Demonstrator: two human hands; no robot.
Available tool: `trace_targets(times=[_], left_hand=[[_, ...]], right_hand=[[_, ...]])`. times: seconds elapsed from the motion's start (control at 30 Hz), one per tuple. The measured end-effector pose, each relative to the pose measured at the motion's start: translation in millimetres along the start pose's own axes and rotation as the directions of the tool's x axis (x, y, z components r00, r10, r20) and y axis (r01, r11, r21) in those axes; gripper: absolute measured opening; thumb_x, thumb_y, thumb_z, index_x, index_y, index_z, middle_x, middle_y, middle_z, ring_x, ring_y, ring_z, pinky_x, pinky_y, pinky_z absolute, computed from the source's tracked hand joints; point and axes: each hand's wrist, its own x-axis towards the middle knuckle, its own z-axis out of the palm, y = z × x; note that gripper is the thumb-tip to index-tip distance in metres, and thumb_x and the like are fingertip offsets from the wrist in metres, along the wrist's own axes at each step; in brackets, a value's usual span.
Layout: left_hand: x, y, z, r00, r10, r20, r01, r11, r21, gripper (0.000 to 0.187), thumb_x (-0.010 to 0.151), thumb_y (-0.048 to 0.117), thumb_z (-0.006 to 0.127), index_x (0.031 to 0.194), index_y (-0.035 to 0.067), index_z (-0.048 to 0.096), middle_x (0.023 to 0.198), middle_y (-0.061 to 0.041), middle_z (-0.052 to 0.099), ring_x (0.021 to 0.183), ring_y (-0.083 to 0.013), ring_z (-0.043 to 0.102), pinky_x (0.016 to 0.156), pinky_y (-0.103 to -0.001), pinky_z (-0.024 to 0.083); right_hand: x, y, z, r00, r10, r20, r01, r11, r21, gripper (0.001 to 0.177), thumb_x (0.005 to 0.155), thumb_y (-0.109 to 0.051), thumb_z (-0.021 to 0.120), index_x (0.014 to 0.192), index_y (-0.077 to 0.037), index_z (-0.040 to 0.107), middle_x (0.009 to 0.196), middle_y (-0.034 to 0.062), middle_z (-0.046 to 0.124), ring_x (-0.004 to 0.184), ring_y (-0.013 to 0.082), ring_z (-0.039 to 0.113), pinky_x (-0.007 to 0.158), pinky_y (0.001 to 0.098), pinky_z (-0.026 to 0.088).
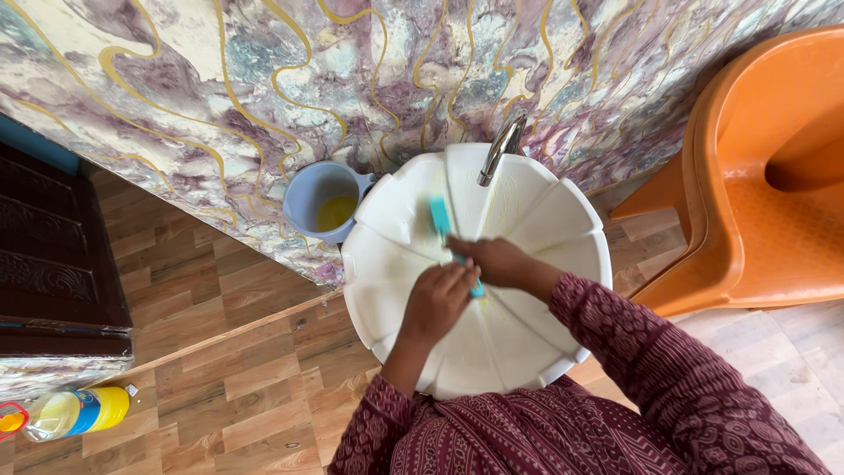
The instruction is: The person scrubs the inside of a white, flower-shaped sink using a teal brush. They move the brush in circular motions to clean the basin and the drain area.
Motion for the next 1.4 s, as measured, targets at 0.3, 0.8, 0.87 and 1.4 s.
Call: trace_targets(times=[0.3, 0.8, 0.87, 1.4], left_hand=[[-6, 17, 11, 0.993, -0.098, 0.061, 0.089, 0.987, 0.134, 0.043, 0.086, 0.021, 0.072, 0.128, 0.011, 0.069, 0.136, -0.011, 0.068, 0.132, -0.0343, 0.058, 0.103, -0.054, 0.047], [-14, 8, 20, 0.995, -0.095, 0.043, 0.091, 0.991, 0.1, 0.04, 0.089, 0.012, 0.068, 0.127, 0.001, 0.067, 0.135, -0.019, 0.064, 0.129, -0.0382, 0.058, 0.098, -0.046, 0.051], [-8, 8, 18, 0.996, -0.078, 0.04, 0.07, 0.983, 0.167, 0.036, 0.088, 0.013, 0.068, 0.123, 0.002, 0.068, 0.131, -0.018, 0.065, 0.128, -0.0364, 0.059, 0.1, -0.049, 0.05], [1, -13, 5, 0.999, -0.001, 0.037, -0.002, 0.995, 0.1, 0.025, 0.087, 0.014, 0.069, 0.11, 0.002, 0.068, 0.127, -0.018, 0.065, 0.128, -0.0362, 0.062, 0.109, -0.051, 0.048]], right_hand=[[-20, -27, -5, 0.97, 0.244, 0.015, -0.244, 0.969, -0.029, 0.075, 0.09, -0.013, 0.06, 0.16, -0.02, 0.034, 0.148, 0.0103, 0.055, 0.108, 0.0357, 0.07, 0.086, 0.0474, 0.056], [-80, -44, 24, 0.96, 0.202, -0.195, -0.065, 0.834, 0.548, 0.075, 0.084, 0.001, 0.061, 0.154, -0.011, 0.037, 0.16, 0.0154, 0.035, 0.128, 0.0293, 0.059, 0.102, 0.039, 0.054], [-76, -64, 11, 0.957, 0.108, -0.27, 0.026, 0.892, 0.451, 0.077, 0.082, -0.003, 0.067, 0.152, -0.008, 0.034, 0.16, 0.0189, 0.034, 0.131, 0.0345, 0.053, 0.102, 0.0418, 0.051], [-60, -64, -24, 0.968, -0.118, -0.22, 0.143, 0.985, 0.099, 0.075, 0.091, -0.029, 0.071, 0.155, -0.011, 0.036, 0.165, 0.0116, 0.035, 0.132, 0.0343, 0.057, 0.103, 0.0445, 0.051]])
